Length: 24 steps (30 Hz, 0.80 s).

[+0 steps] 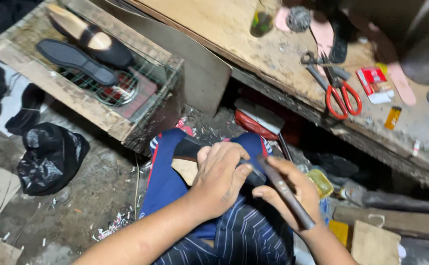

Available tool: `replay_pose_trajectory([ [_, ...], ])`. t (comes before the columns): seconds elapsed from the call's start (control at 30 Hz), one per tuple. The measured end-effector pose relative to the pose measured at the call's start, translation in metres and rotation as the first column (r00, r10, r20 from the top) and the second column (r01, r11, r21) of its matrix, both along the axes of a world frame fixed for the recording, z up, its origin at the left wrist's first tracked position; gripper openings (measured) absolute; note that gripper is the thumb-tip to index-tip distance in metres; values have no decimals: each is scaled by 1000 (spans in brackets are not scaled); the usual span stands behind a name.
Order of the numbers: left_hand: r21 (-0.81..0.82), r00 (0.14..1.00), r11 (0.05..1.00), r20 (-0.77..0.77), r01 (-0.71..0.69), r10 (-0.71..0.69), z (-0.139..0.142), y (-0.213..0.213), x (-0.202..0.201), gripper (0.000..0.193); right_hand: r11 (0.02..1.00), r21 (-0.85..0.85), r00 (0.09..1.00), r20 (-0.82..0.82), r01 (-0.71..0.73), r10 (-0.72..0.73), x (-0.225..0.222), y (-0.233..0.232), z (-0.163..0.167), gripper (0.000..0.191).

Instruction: The person sits on the floor with a shoe on their lap and uses a knife to trim and scrape the edge of the rubber sole, rotating the shoe to work around the perimeter. They press and shape the sole edge by hand between cuts.

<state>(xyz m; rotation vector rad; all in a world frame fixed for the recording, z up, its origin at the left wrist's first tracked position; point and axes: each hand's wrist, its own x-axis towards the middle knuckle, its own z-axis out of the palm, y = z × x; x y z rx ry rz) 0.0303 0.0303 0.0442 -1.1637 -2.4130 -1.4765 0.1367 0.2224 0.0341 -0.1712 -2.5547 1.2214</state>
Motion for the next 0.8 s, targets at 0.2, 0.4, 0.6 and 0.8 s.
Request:
replay_pose_trajectory([
  [0.2, -255, 933, 962, -313, 98, -178, -28, -15, -35, 101, 962, -253, 954, 299, 102, -22, 37, 17, -45, 59],
  [0.4, -520, 962, 814, 64, 258, -264, -44, -25, -49, 104, 993, -90, 994, 67, -77, 83, 43, 24, -29, 51],
  [0.6, -468, 973, 859, 10, 207, -230, -52, -25, -40, 99, 981, 15, 980, 51, -195, 194, 37, 25, -20, 41],
  [0.8, -419, 973, 895, -96, 152, -211, -52, -31, -30, 99, 930, 51, 930, -33, -363, 365, -1, 6, -11, 37],
])
